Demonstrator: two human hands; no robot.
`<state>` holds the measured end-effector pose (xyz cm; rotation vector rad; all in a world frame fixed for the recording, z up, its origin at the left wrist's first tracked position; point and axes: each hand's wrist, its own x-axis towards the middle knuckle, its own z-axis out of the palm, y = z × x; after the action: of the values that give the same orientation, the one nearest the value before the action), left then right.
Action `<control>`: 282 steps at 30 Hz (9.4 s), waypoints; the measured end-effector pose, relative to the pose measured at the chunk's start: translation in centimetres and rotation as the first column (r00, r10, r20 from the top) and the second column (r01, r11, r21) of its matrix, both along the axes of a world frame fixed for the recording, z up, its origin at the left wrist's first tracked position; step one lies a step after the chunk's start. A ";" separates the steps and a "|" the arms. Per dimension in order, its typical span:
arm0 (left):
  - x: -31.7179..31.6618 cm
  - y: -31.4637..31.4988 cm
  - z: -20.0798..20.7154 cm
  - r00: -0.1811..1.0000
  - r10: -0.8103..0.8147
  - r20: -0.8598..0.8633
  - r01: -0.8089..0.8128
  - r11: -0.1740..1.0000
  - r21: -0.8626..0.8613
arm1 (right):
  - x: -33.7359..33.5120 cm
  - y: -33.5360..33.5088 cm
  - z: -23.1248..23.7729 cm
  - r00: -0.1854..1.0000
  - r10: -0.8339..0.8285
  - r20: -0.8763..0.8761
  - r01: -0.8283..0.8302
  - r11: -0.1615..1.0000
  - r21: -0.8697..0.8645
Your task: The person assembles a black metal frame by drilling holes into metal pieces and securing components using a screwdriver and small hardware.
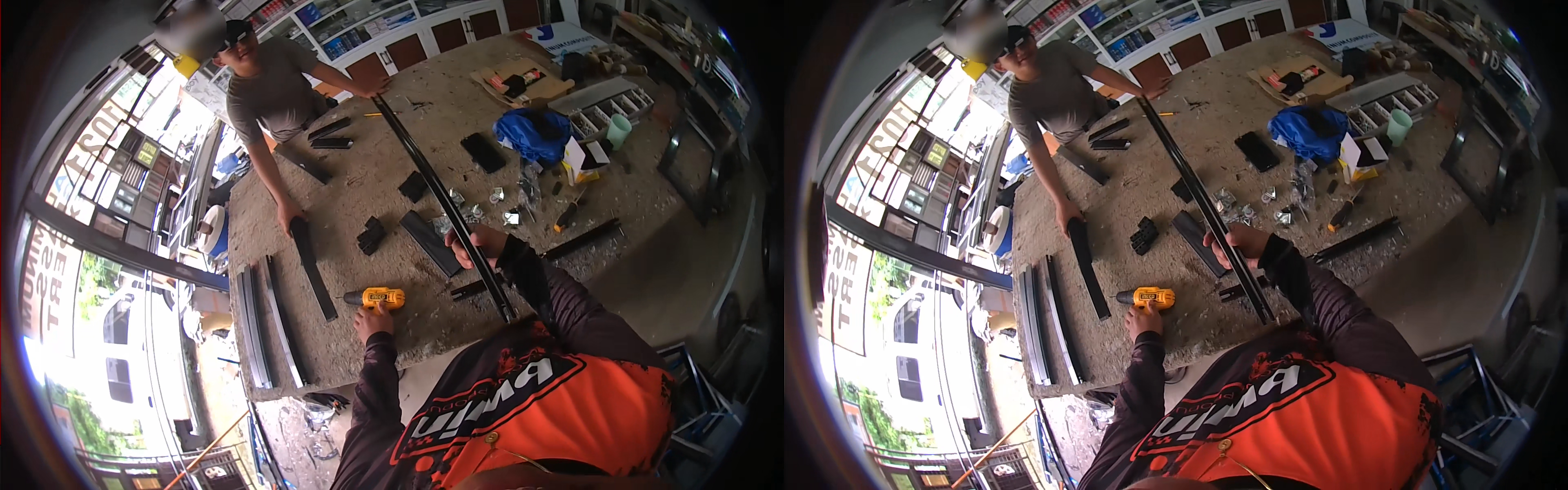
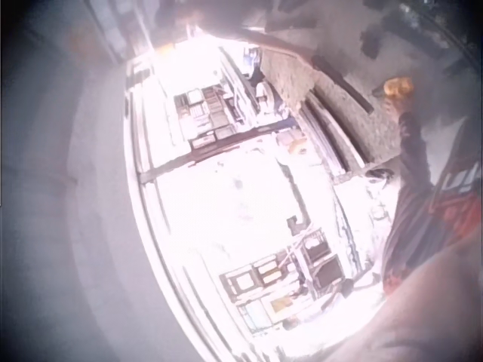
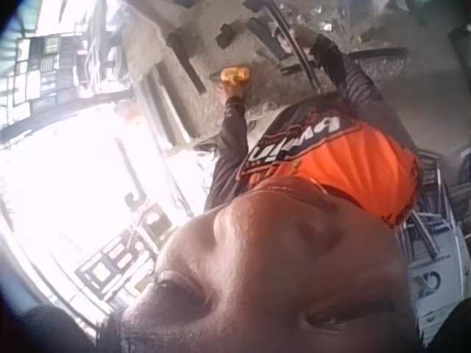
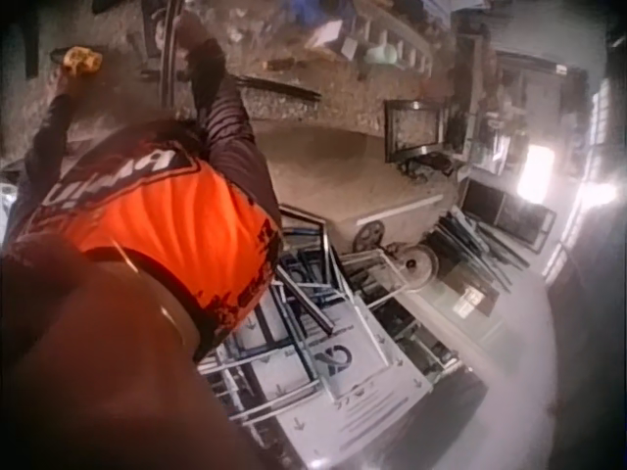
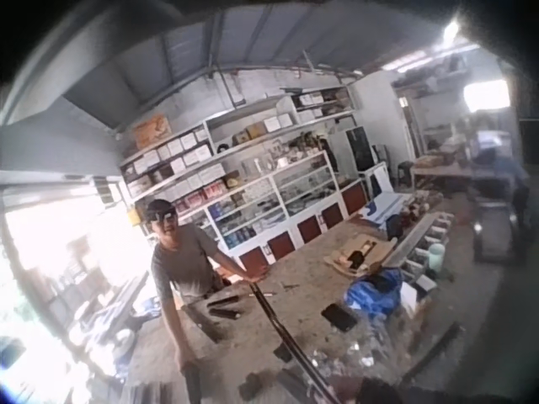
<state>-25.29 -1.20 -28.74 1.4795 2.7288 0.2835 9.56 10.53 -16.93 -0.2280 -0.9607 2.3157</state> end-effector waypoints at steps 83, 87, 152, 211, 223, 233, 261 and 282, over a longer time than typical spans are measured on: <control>0.5 21.1 -4.0 0.932 -0.164 -0.324 0.088 0.968 -0.236 | 27.2 -16.5 -4.7 0.455 -0.395 0.798 0.514 0.848 0.127; -2.1 21.3 -5.4 0.887 -0.136 -0.441 -0.015 0.946 -0.323 | 25.4 -15.4 -5.1 0.382 -0.439 0.813 0.434 0.862 0.262; 42.2 0.9 12.0 -0.256 -0.432 0.865 -0.042 0.899 0.437 | 33.2 -7.6 -3.0 0.741 0.276 0.613 -0.242 0.960 -0.139; 36.1 -3.2 -2.5 0.552 -0.249 0.796 0.056 0.963 0.263 | 29.2 -5.3 -7.1 0.249 -0.518 0.818 -0.683 0.505 0.528; 21.3 6.7 -2.3 0.971 0.165 0.174 -0.178 0.982 0.057 | 20.0 -6.9 -10.0 0.387 -0.849 0.359 -0.469 0.154 0.870; 18.5 10.0 1.0 0.811 0.013 0.585 0.058 0.993 -0.102 | 16.9 1.2 -8.8 -0.063 -0.940 0.334 -0.417 0.329 0.847; 15.9 1.4 -0.1 0.918 -0.263 0.296 0.281 0.960 -0.017 | 3.6 -9.6 -8.4 0.631 -0.480 0.610 0.006 0.789 0.615; 15.1 5.3 -2.8 0.231 -0.123 0.965 -0.263 0.947 0.184 | 10.2 -2.1 -1.8 0.223 -0.401 0.889 0.356 0.882 0.309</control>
<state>-10.21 4.05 -31.59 0.6626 1.6465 1.2253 19.79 8.43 -18.70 -1.7805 -1.2465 1.5108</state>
